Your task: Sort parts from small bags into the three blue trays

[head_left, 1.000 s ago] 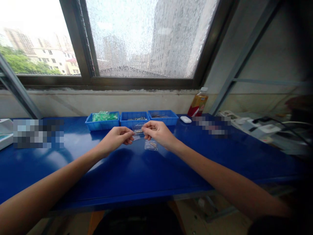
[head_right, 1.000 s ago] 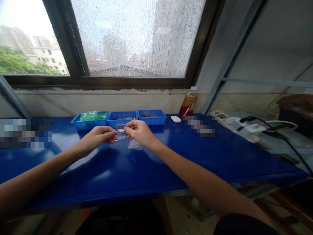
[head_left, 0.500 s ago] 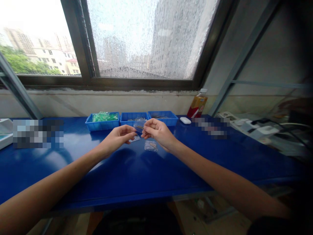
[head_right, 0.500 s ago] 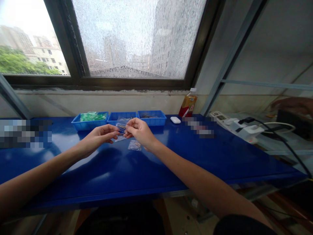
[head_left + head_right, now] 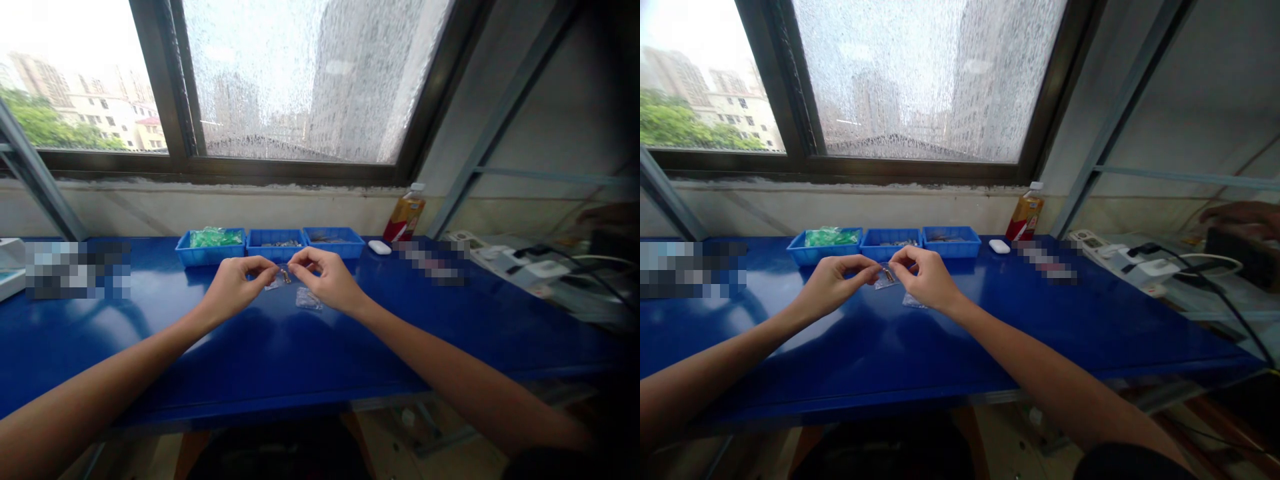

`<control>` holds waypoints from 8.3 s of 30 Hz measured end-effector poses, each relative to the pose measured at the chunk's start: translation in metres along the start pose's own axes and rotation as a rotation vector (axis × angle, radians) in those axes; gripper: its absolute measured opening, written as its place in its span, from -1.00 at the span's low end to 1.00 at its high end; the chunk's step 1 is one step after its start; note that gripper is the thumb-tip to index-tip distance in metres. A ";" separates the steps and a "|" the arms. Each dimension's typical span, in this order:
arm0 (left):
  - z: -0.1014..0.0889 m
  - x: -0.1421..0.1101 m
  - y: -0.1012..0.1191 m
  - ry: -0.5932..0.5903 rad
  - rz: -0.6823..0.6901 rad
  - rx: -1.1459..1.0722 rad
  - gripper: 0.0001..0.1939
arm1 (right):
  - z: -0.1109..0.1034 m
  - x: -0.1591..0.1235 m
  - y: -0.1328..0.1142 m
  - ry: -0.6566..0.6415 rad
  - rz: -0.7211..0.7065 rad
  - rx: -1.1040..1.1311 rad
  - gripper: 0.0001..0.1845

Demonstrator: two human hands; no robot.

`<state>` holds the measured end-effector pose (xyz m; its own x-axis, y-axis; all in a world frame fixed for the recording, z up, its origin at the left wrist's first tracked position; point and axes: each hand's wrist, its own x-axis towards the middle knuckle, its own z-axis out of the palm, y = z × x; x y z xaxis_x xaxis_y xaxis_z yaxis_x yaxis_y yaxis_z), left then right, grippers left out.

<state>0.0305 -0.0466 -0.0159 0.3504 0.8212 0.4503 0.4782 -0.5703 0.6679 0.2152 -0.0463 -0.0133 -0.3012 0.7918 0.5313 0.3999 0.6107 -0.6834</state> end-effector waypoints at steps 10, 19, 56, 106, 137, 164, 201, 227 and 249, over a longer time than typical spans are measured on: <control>0.000 -0.001 0.001 0.083 0.094 0.064 -0.79 | 0.001 -0.002 -0.001 -0.007 -0.079 -0.011 -0.90; -0.002 -0.003 0.003 0.164 0.186 0.148 -0.84 | 0.000 -0.002 -0.002 0.025 -0.144 -0.045 -0.89; 0.001 -0.002 -0.002 0.207 0.257 0.219 -0.91 | 0.004 -0.006 -0.005 0.064 -0.260 -0.255 -0.90; 0.028 0.004 -0.018 -0.369 0.322 0.353 -0.86 | -0.010 0.017 0.041 -0.356 -0.175 -0.467 -0.81; 0.017 0.012 -0.019 -0.170 -0.456 -0.559 -0.60 | 0.008 -0.007 0.016 0.064 -0.219 -0.318 -0.87; 0.011 0.009 -0.018 0.040 -0.009 -0.171 -0.79 | 0.011 -0.006 0.014 -0.051 -0.128 -0.007 -0.74; 0.018 0.008 -0.027 0.050 0.160 -0.039 -0.90 | 0.012 0.008 0.020 -0.005 0.250 0.377 -0.82; 0.011 0.009 -0.027 0.134 0.400 0.207 -0.79 | 0.013 0.008 0.021 -0.132 0.211 0.197 -0.54; 0.026 -0.002 -0.031 -0.328 0.273 0.332 -0.79 | -0.101 0.034 0.067 0.639 0.016 -0.901 -0.68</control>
<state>0.0361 -0.0308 -0.0526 0.7050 0.6238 0.3373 0.5448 -0.7809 0.3055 0.3188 0.0207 0.0097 0.1087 0.4913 0.8642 0.9623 0.1660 -0.2154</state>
